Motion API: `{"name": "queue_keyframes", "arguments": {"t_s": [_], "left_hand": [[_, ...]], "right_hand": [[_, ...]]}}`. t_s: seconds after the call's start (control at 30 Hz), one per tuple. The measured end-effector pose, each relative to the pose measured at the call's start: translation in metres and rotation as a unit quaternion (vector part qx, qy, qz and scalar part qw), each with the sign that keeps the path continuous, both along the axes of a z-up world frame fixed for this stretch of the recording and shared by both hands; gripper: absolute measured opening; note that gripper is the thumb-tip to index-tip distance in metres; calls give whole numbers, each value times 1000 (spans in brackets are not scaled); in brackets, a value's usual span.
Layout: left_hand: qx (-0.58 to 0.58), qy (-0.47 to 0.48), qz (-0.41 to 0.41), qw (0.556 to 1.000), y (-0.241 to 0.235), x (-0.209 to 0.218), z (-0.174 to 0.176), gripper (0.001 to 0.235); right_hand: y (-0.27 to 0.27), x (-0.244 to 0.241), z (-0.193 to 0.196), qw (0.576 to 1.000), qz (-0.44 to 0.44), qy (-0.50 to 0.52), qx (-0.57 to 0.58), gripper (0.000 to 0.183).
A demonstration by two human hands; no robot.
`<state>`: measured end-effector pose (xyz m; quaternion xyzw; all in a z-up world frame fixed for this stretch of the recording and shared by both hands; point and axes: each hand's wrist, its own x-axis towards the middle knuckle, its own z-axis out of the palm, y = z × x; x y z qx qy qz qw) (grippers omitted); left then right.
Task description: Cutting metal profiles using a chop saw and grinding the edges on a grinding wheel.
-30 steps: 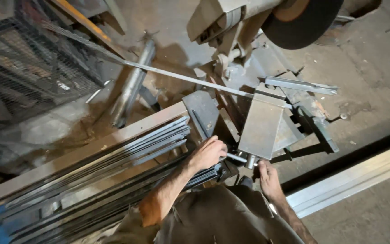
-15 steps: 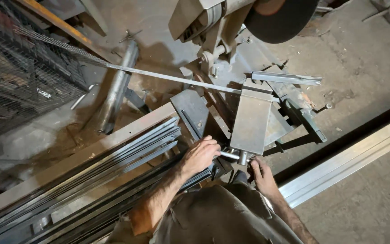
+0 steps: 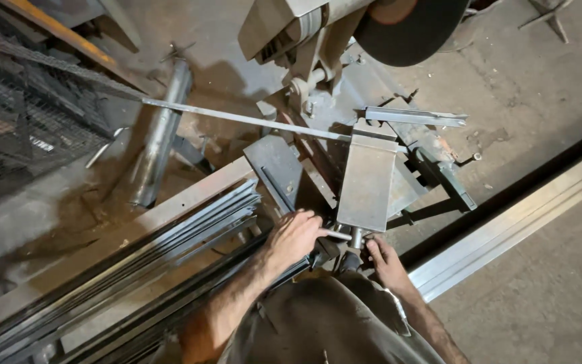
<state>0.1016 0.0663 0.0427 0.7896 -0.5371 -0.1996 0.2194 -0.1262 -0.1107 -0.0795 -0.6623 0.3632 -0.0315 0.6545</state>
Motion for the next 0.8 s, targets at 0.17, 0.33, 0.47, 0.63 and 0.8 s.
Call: {"name": "queue_keyframes", "arguments": {"t_s": [0.17, 0.33, 0.47, 0.63, 0.8], "left_hand": [[-158, -84, -78, 981, 12, 8, 4, 9], [-197, -27, -82, 977, 14, 5, 20, 10], [-199, -47, -70, 976, 15, 3, 23, 11], [-148, 6, 5, 989, -2, -3, -48, 24], [19, 60, 61, 996, -16, 5, -10, 36]], "right_hand": [[7, 2, -2, 995, 19, -72, -73, 48], [14, 3, 19, 988, 12, -86, -125, 38], [10, -4, 9, 972, 24, -56, -228, 33], [12, -6, -3, 998, -45, 6, 36, 42], [15, 9, 11, 993, -73, 19, 91, 53]]}}
